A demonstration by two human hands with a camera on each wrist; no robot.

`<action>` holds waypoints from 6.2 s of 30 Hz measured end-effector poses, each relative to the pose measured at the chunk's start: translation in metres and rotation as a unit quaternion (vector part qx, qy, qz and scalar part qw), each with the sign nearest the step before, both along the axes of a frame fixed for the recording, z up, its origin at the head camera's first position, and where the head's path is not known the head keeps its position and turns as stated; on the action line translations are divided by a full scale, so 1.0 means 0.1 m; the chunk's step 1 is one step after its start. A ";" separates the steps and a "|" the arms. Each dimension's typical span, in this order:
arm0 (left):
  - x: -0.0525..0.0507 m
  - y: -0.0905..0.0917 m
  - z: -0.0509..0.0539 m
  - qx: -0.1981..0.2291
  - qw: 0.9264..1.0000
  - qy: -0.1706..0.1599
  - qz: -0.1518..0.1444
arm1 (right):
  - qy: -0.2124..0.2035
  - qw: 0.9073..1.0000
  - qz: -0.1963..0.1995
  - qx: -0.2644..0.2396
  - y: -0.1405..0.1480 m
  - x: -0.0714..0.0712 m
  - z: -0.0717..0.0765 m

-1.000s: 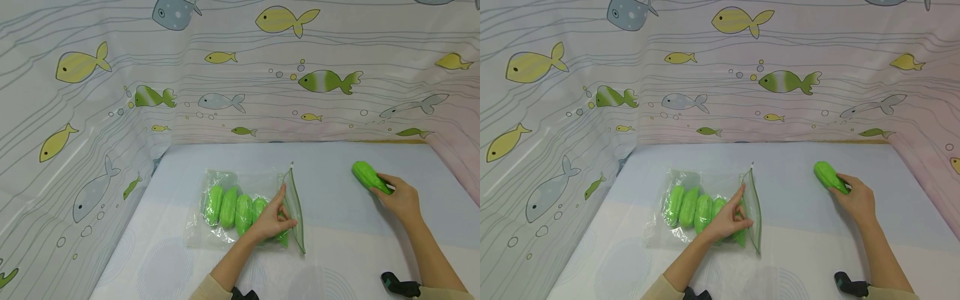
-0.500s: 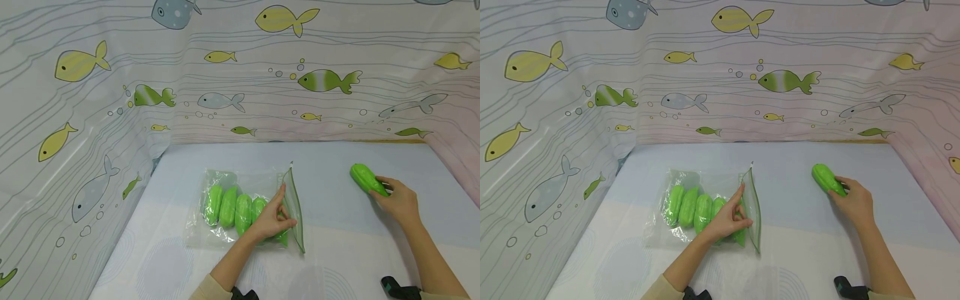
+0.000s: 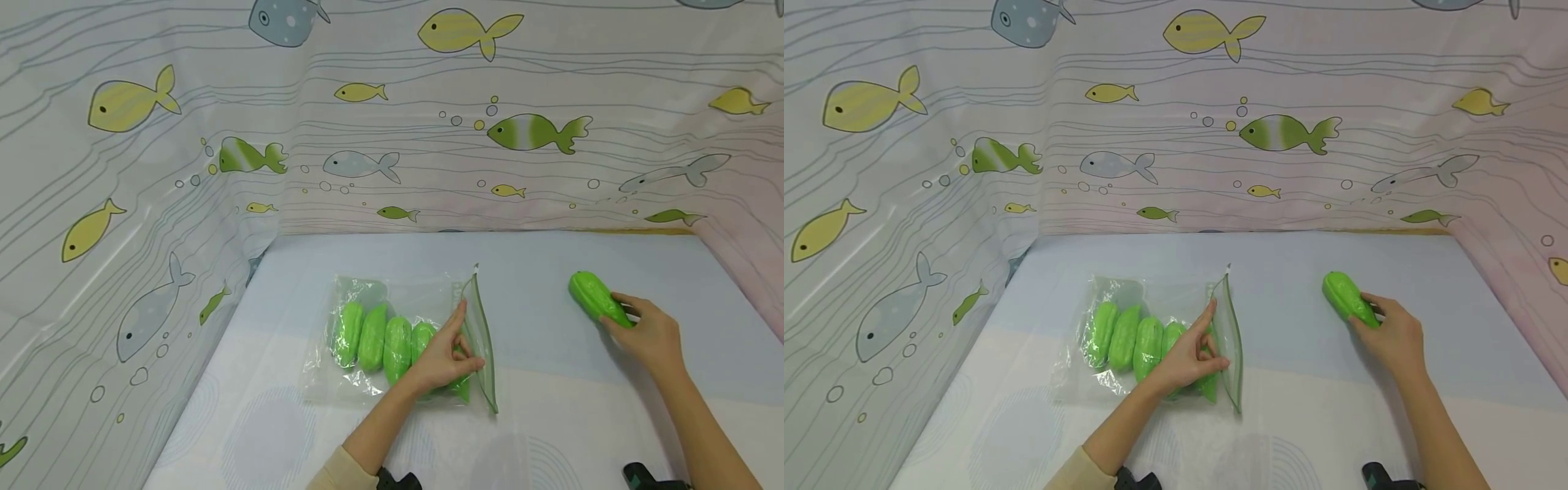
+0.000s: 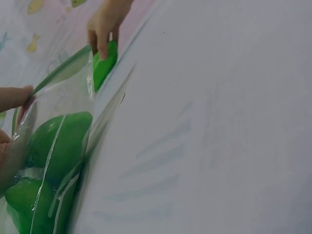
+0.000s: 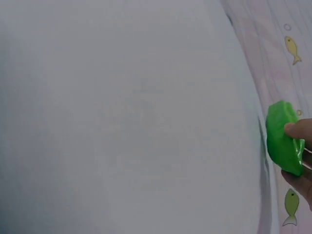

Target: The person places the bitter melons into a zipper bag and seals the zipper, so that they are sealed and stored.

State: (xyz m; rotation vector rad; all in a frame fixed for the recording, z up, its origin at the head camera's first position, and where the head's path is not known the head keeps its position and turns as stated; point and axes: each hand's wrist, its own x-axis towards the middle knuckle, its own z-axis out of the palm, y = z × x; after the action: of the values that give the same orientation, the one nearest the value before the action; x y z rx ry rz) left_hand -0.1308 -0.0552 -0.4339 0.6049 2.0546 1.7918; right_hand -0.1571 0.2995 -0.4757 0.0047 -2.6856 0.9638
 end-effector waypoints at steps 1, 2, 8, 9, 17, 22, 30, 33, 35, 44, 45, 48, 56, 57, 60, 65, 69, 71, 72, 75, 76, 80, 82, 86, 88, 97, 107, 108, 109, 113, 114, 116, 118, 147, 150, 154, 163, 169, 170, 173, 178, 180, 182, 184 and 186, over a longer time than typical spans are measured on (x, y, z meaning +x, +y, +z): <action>0.00 0.00 0.00 0.001 1.000 -0.001 0.001 | 0.009 1.000 0.003 -0.003 -0.01 0.01 0.00; 0.00 0.00 -0.01 0.001 1.000 0.000 0.001 | 0.018 1.000 0.006 -0.008 -0.01 0.02 0.00; -0.08 0.01 -0.27 0.000 1.000 0.010 0.010 | 0.037 0.999 0.012 -0.028 -0.07 0.04 0.04; -0.09 0.01 -0.30 0.000 1.000 0.012 0.011 | 0.038 0.999 0.012 -0.029 -0.07 0.05 0.04; -0.10 0.01 -0.31 -0.005 1.000 0.022 0.006 | 0.077 0.996 0.011 -0.048 -0.19 0.09 0.11; -0.10 0.01 -0.30 -0.007 1.000 0.023 0.006 | 0.096 0.993 0.023 -0.068 -0.31 0.14 0.21; -0.10 0.01 -0.33 -0.007 1.000 0.014 0.008 | 0.117 0.988 0.049 -0.090 -0.49 0.22 0.34; -0.11 0.01 -0.33 -0.005 1.000 0.018 0.007 | 0.132 0.985 0.059 -0.090 -0.56 0.25 0.36; -0.11 0.01 -0.33 -0.004 1.000 0.020 0.006 | 0.143 0.984 0.065 -0.089 -0.61 0.27 0.37; -0.11 0.01 -0.33 -0.010 1.000 0.017 0.011 | 0.169 0.976 0.096 -0.096 -0.77 0.33 0.41; -0.11 0.01 -0.32 -0.010 1.000 0.017 0.011 | 0.171 0.976 0.098 -0.097 -0.79 0.33 0.41; -0.10 0.01 -0.32 -0.008 1.000 0.021 0.009 | 0.173 0.975 0.104 -0.097 -0.82 0.35 0.41; -0.10 0.01 -0.31 -0.005 1.000 0.019 0.011 | 0.170 0.974 0.114 -0.091 -0.87 0.37 0.40; -0.10 0.01 -0.31 -0.006 1.000 0.017 0.012 | 0.170 0.974 0.115 -0.091 -0.87 0.37 0.41; -0.10 0.01 -0.30 -0.006 1.000 0.016 0.012 | 0.170 0.974 0.116 -0.093 -0.89 0.38 0.41; -0.08 0.01 -0.22 -0.004 1.000 0.005 0.009 | 0.167 0.974 0.119 -0.094 -0.93 0.39 0.41; -0.02 0.00 -0.05 -0.003 1.000 -0.002 0.006 | 0.168 0.975 0.119 -0.085 -0.96 0.41 0.41; -0.01 0.00 0.00 -0.004 1.000 0.000 0.004 | 0.169 0.975 0.119 -0.081 -0.97 0.41 0.40; -0.01 0.00 0.00 -0.006 1.000 0.001 0.004 | 0.169 0.975 0.120 -0.080 -0.98 0.41 0.41; -0.01 0.00 0.01 -0.009 1.000 0.003 0.003 | 0.168 0.975 0.122 -0.079 -0.99 0.42 0.41; -0.01 0.00 0.01 -0.009 1.000 0.004 0.002 | 0.168 0.975 0.123 -0.078 -0.99 0.42 0.41; 0.00 -0.01 0.01 -0.012 1.000 0.008 0.002 | 0.170 0.974 0.126 -0.076 -1.01 0.42 0.40; 0.00 -0.01 0.01 -0.011 1.000 0.009 0.001 | 0.172 0.973 0.128 -0.079 -1.02 0.42 0.40; 0.00 -0.01 0.01 -0.008 1.000 0.007 0.001 | 0.175 0.971 0.136 -0.084 -1.05 0.43 0.40; 0.00 -0.01 0.01 -0.005 1.000 0.008 0.001 | 0.176 0.971 0.140 -0.086 -1.06 0.44 0.39; 0.00 -0.01 0.00 -0.006 1.000 0.009 0.000 | 0.176 0.969 0.151 -0.083 -1.13 0.46 0.37; 0.00 -0.01 0.00 -0.006 1.000 0.011 0.000 | 0.184 0.966 0.163 -0.082 -1.19 0.47 0.34; 0.00 -0.01 0.00 -0.006 1.000 0.011 -0.001 | 0.184 0.966 0.163 -0.079 -1.20 0.47 0.33; 0.00 -0.01 0.00 -0.006 1.000 0.011 -0.001 | 0.183 0.967 0.162 -0.077 -1.20 0.47 0.33; 0.00 -0.01 0.00 -0.006 1.000 0.015 -0.002 | 0.182 0.967 0.162 -0.069 -1.23 0.47 0.31; -0.01 -0.01 0.00 -0.007 1.000 0.015 -0.002 | 0.182 0.967 0.162 -0.068 -1.23 0.47 0.30; -0.01 0.00 0.00 -0.008 1.000 0.016 -0.003 | 0.182 0.967 0.164 -0.072 -1.25 0.47 0.29; -0.01 -0.01 0.01 -0.010 1.000 0.018 -0.003 | 0.180 0.967 0.164 -0.076 -1.27 0.47 0.27; -0.11 0.00 -0.32 0.000 0.999 0.038 0.006 | 0.033 0.970 0.182 -0.158 -1.60 0.62 0.06; -0.10 -0.01 -0.31 -0.003 0.999 0.036 0.008 | 0.023 0.967 0.193 -0.166 -1.61 0.63 0.07; -0.10 -0.01 -0.30 -0.010 0.999 0.029 0.009 | 0.015 0.968 0.191 -0.164 -1.61 0.64 0.07; -0.11 -0.01 -0.24 0.001 1.000 0.023 0.000 | -0.009 0.968 0.187 -0.164 -1.63 0.66 0.07; -0.11 0.00 -0.22 0.006 1.000 0.023 -0.001 | -0.013 0.968 0.188 -0.166 -1.66 0.67 0.08; -0.11 0.01 -0.22 0.004 1.000 0.023 -0.001 | -0.016 0.968 0.190 -0.165 -1.66 0.67 0.08; -0.11 0.02 -0.22 0.001 1.000 0.021 0.000 | -0.033 0.965 0.201 -0.168 -1.68 0.68 0.08; -0.11 0.06 -0.21 0.004 1.000 0.018 -0.001 | -0.056 0.958 0.218 -0.177 -1.71 0.69 0.06; -0.10 0.06 -0.20 0.007 1.000 0.018 -0.003 | -0.066 0.956 0.223 -0.179 -1.72 0.70 0.06; -0.10 0.06 -0.20 0.006 1.000 0.018 -0.006 | -0.080 0.953 0.229 -0.181 -1.71 0.71 0.07; -0.10 0.06 -0.21 0.006 1.000 0.018 -0.006 | -0.097 0.950 0.231 -0.184 -1.71 0.71 0.08; -0.10 0.06 -0.22 0.004 1.000 0.015 -0.006 | -0.113 0.948 0.231 -0.186 -1.70 0.72 0.09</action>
State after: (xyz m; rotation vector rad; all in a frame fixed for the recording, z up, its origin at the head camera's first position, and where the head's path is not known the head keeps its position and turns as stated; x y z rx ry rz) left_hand -0.1405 -0.0495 -0.4554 0.6481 2.0595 1.7945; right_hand -0.0854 0.1294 -0.4667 0.4938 -2.7091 1.6941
